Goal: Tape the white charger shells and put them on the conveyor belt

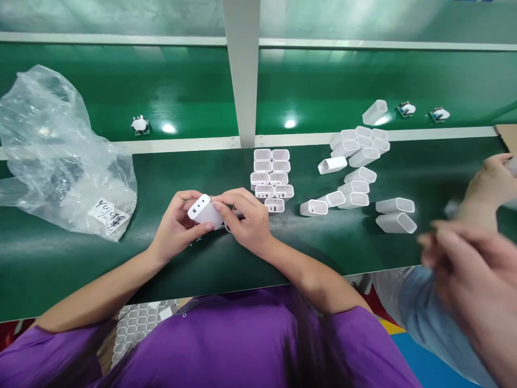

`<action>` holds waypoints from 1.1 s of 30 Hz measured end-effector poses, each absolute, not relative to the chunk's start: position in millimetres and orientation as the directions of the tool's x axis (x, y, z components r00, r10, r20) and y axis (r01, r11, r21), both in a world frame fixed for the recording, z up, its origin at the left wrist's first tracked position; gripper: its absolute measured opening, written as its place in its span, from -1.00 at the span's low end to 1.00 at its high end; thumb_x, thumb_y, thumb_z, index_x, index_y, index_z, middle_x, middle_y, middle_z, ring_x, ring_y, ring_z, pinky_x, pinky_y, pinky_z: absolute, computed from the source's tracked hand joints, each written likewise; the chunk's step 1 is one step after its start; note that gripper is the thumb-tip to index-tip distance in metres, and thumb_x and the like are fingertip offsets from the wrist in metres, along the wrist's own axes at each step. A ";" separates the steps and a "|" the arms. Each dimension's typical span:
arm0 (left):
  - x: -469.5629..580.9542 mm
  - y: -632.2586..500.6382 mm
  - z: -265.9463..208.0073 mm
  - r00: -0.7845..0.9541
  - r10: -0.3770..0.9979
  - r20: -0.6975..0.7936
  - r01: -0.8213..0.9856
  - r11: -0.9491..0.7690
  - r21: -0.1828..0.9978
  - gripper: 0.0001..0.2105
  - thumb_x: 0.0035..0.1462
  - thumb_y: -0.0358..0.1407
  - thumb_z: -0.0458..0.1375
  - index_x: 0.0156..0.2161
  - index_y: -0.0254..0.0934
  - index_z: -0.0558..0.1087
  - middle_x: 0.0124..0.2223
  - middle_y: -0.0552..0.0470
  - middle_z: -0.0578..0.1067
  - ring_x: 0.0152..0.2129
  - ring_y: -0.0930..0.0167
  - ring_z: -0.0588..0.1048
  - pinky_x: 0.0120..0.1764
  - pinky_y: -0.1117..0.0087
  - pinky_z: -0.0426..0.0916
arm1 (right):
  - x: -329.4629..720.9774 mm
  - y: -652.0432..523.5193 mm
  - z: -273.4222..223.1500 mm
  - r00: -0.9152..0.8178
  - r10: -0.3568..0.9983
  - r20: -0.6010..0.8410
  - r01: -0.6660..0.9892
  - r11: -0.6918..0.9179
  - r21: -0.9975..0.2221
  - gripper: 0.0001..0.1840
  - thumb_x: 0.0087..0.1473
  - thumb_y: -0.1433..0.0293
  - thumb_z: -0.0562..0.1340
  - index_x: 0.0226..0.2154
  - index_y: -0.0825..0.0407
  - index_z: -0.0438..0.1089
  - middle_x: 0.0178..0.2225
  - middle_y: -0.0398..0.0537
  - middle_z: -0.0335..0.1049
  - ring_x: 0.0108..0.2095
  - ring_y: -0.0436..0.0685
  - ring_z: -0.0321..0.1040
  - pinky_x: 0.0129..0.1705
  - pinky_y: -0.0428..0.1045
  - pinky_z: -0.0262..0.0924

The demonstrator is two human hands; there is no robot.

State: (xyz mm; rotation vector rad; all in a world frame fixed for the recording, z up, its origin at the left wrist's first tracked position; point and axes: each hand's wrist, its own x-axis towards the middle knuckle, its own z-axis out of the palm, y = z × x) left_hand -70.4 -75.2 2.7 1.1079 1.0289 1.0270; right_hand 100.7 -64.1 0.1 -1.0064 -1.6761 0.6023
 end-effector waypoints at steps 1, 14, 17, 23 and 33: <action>-70.4 -75.6 2.5 0.199 0.974 -0.109 -0.108 0.132 0.985 -0.54 -0.12 -0.29 0.44 -0.15 -0.15 0.31 -0.29 0.09 0.53 -0.41 0.41 0.54 -0.47 0.49 0.41 | 100.7 -64.2 -0.4 -0.108 0.836 0.538 0.342 0.540 -0.770 -0.82 0.29 0.37 0.18 -0.26 -0.04 0.52 -0.29 -0.10 0.53 -0.29 0.03 0.46 -0.27 -0.03 0.42; -74.7 -78.2 -14.0 0.139 0.974 0.177 0.139 -0.196 0.971 -0.52 -0.06 -0.18 0.43 -0.09 -0.21 0.32 -0.10 -0.06 0.59 -0.19 0.34 0.62 -0.32 0.42 0.55 | 98.8 -62.3 -7.0 -0.120 0.669 0.734 0.394 0.711 -0.583 -0.86 0.22 0.57 0.23 -0.21 0.07 0.47 -0.26 -0.08 0.51 -0.28 -0.03 0.48 -0.25 -0.15 0.43; -76.6 -79.9 -16.9 0.123 0.967 0.222 0.235 -0.246 0.940 -0.51 -0.06 -0.15 0.43 -0.07 -0.20 0.33 -0.09 -0.07 0.58 -0.17 0.32 0.62 -0.31 0.41 0.55 | 97.8 -62.7 -9.0 -0.126 0.657 0.744 0.407 0.718 -0.565 -0.85 0.22 0.57 0.23 -0.19 0.06 0.46 -0.26 -0.08 0.51 -0.30 -0.03 0.47 -0.29 -0.15 0.42; -78.0 -81.9 -18.5 0.098 0.934 0.343 0.428 -0.351 0.833 -0.49 -0.01 -0.05 0.38 -0.03 -0.21 0.34 -0.09 -0.06 0.57 -0.20 0.33 0.62 -0.34 0.42 0.56 | 95.2 -64.6 -11.6 -0.123 0.636 0.762 0.437 0.724 -0.533 -0.85 0.21 0.58 0.23 -0.18 0.11 0.46 -0.27 -0.05 0.50 -0.30 -0.04 0.47 -0.29 -0.17 0.40; -85.6 -75.3 -11.1 0.115 0.928 0.356 0.564 -0.356 0.745 -0.55 0.06 -0.07 0.33 -0.04 -0.23 0.32 -0.11 -0.07 0.60 -0.25 0.35 0.62 -0.24 0.35 0.56 | 100.2 -62.9 -10.9 -0.241 0.734 0.636 0.372 0.675 -0.638 -0.76 0.30 0.47 0.14 -0.06 0.06 0.49 -0.23 -0.03 0.51 -0.31 -0.04 0.46 -0.37 -0.15 0.37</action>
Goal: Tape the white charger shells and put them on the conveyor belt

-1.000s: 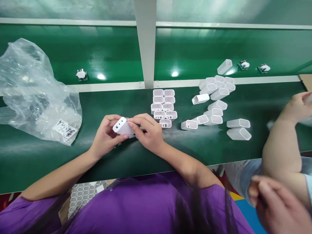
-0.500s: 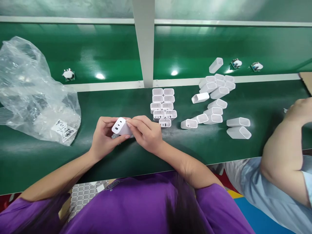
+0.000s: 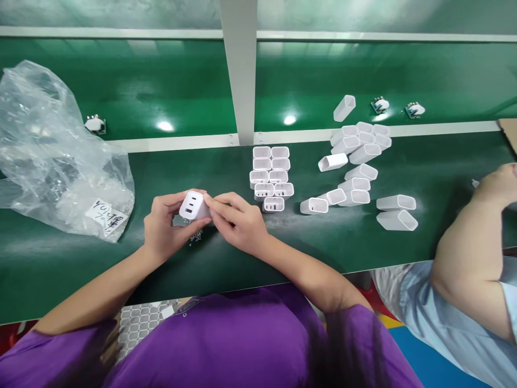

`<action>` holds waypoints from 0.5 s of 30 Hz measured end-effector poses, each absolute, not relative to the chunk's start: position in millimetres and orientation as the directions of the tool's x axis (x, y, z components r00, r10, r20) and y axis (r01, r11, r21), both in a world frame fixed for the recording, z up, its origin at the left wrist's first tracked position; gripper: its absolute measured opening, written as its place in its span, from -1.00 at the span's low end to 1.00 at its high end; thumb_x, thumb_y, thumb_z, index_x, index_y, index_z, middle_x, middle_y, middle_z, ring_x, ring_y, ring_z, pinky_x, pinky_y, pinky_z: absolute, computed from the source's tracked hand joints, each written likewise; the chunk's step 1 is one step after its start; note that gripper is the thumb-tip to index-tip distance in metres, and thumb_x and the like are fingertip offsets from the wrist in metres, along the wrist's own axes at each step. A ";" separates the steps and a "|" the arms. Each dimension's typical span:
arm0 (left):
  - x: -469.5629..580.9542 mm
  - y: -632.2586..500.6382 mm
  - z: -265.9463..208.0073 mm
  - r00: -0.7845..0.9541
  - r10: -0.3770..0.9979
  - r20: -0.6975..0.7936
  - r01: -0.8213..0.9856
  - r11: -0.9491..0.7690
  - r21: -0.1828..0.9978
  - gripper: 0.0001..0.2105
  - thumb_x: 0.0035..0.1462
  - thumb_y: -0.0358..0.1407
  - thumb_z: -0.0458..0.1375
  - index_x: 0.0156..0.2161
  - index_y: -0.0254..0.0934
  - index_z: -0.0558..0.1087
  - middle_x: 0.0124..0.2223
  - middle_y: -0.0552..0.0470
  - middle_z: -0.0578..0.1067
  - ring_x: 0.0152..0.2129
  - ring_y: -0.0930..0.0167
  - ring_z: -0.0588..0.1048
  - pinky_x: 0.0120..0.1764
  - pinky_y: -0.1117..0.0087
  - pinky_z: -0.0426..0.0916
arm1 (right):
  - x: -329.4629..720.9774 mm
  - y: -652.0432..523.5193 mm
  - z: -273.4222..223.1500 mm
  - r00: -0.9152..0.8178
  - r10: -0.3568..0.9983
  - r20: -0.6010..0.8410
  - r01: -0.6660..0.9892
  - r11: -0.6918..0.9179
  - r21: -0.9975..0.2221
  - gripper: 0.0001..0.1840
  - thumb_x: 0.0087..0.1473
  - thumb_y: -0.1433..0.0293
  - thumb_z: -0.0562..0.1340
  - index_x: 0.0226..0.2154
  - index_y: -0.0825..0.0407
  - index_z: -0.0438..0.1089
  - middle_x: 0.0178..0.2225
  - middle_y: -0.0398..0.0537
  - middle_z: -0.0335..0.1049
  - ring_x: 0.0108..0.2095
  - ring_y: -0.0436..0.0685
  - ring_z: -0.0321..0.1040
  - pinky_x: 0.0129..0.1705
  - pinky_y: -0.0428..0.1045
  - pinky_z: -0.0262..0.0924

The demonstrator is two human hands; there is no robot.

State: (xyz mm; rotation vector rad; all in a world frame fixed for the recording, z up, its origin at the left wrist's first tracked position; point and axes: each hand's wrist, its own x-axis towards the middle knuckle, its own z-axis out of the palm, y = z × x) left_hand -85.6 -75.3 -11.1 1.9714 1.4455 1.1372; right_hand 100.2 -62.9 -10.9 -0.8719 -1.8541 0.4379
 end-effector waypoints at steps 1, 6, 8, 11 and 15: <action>-85.8 -75.0 -10.5 0.116 0.945 0.306 0.518 -0.320 0.793 -0.56 0.08 -0.08 0.31 -0.02 -0.23 0.32 -0.09 -0.07 0.59 -0.23 0.35 0.61 -0.23 0.35 0.55 | 101.1 -61.1 -8.6 -0.228 0.784 0.577 0.299 0.620 -0.725 -0.78 0.29 0.45 0.16 -0.09 0.05 0.50 -0.23 -0.04 0.51 -0.30 -0.03 0.45 -0.36 -0.15 0.37; -82.5 -73.0 -7.4 0.143 0.984 0.105 0.342 -0.149 0.928 -0.68 0.15 -0.15 0.19 -0.02 -0.23 0.43 -0.14 -0.03 0.57 -0.30 0.38 0.56 -0.32 0.41 0.48 | 103.5 -54.8 0.3 -0.245 0.944 0.221 0.029 0.235 -0.972 -0.84 0.19 0.35 0.27 -0.20 0.05 0.53 -0.29 -0.11 0.50 -0.43 -0.08 0.37 -0.50 -0.19 0.24; -81.7 -71.8 -5.8 0.128 0.989 0.075 0.343 -0.115 0.932 -0.68 0.13 -0.15 0.18 -0.04 -0.24 0.47 -0.14 -0.04 0.57 -0.29 0.36 0.54 -0.32 0.40 0.46 | 102.2 -55.1 -0.3 -0.272 0.955 0.119 -0.011 0.121 -0.993 -0.80 0.17 0.31 0.29 -0.19 0.05 0.52 -0.29 -0.13 0.49 -0.52 -0.12 0.29 -0.54 -0.20 0.18; -82.8 -70.7 -3.6 0.136 0.990 0.040 0.375 -0.089 0.923 -0.66 0.11 -0.13 0.16 -0.04 -0.24 0.49 -0.10 -0.03 0.58 -0.25 0.33 0.54 -0.28 0.37 0.45 | 99.0 -56.8 -3.8 -0.289 0.956 0.055 -0.031 0.048 -0.998 -0.74 0.14 0.24 0.30 -0.17 0.05 0.51 -0.35 -0.17 0.45 -0.59 -0.16 0.19 -0.57 -0.20 0.08; -85.2 -70.6 -2.5 0.139 0.990 0.017 0.440 -0.077 0.895 -0.65 0.14 -0.09 0.12 -0.05 -0.22 0.50 -0.11 -0.01 0.59 -0.28 0.33 0.54 -0.28 0.37 0.43 | 96.1 -58.1 -5.9 -0.291 0.956 0.039 -0.022 0.034 -0.999 -0.71 0.13 0.21 0.30 -0.16 0.04 0.50 -0.40 -0.20 0.40 -0.59 -0.16 0.16 -0.54 -0.19 0.07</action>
